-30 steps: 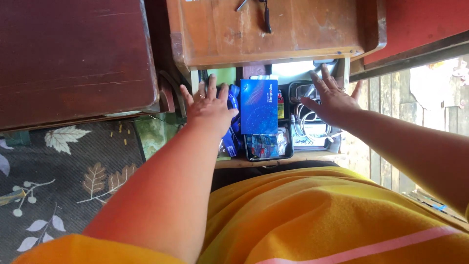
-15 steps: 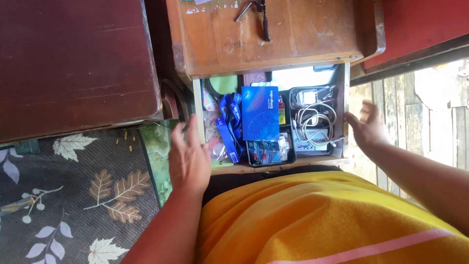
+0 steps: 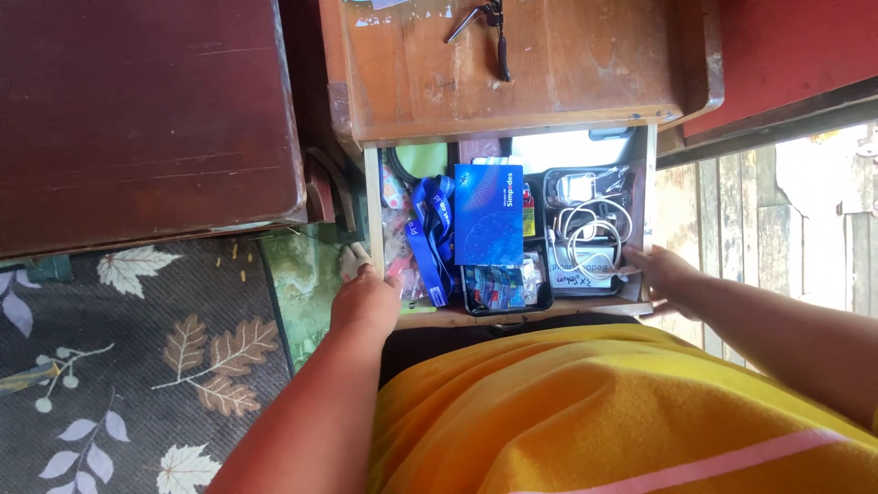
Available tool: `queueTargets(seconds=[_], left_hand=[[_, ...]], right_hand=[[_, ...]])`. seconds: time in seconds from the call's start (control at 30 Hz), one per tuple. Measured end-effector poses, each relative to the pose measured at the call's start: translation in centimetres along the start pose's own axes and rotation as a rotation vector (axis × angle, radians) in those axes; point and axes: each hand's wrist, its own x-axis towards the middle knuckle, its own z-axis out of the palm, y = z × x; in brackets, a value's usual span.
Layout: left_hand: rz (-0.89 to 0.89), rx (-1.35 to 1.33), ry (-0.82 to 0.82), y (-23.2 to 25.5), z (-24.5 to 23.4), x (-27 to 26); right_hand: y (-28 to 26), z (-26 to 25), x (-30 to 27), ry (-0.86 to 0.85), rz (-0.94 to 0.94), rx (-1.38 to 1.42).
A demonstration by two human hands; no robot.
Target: Organizing various skincare and cosmetic bottles and jars on a vanity table and in a drawer.
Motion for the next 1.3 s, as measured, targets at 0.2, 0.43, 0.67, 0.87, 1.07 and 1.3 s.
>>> queueTargets(seconds=[0.2, 0.43, 0.67, 0.87, 1.07, 1.3], left_hand=[[-0.181, -0.044, -0.148, 1.8, -2.9, -1.5], [-0.165, -0.057, -0.041, 2.5, -1.6, -0.2], [-0.222, 0.002, -0.002, 4.5, -3.5, 0.1], [-0.219, 0.054, 0.024, 4.6, -3.8, 0.6], [-0.174, 0.107, 0.07, 6.3, -6.6, -1.4], [-0.19, 0.049, 0.118, 8.2, -7.8, -0.4]], right_hand=[[3.3, 0.4, 3.0, -0.09, 0.057, -0.048], [5.5, -0.1, 7.0, 0.062, -0.287, -0.03], [3.4, -0.5, 5.0, -0.01, -0.177, 0.029], [2.1, -1.0, 3.6, 0.001, -0.15, 0.082], [0.4, -2.2, 2.2, 0.066, -0.149, 0.159], [-1.4, -4.3, 5.1, 0.112, -0.248, 0.254]])
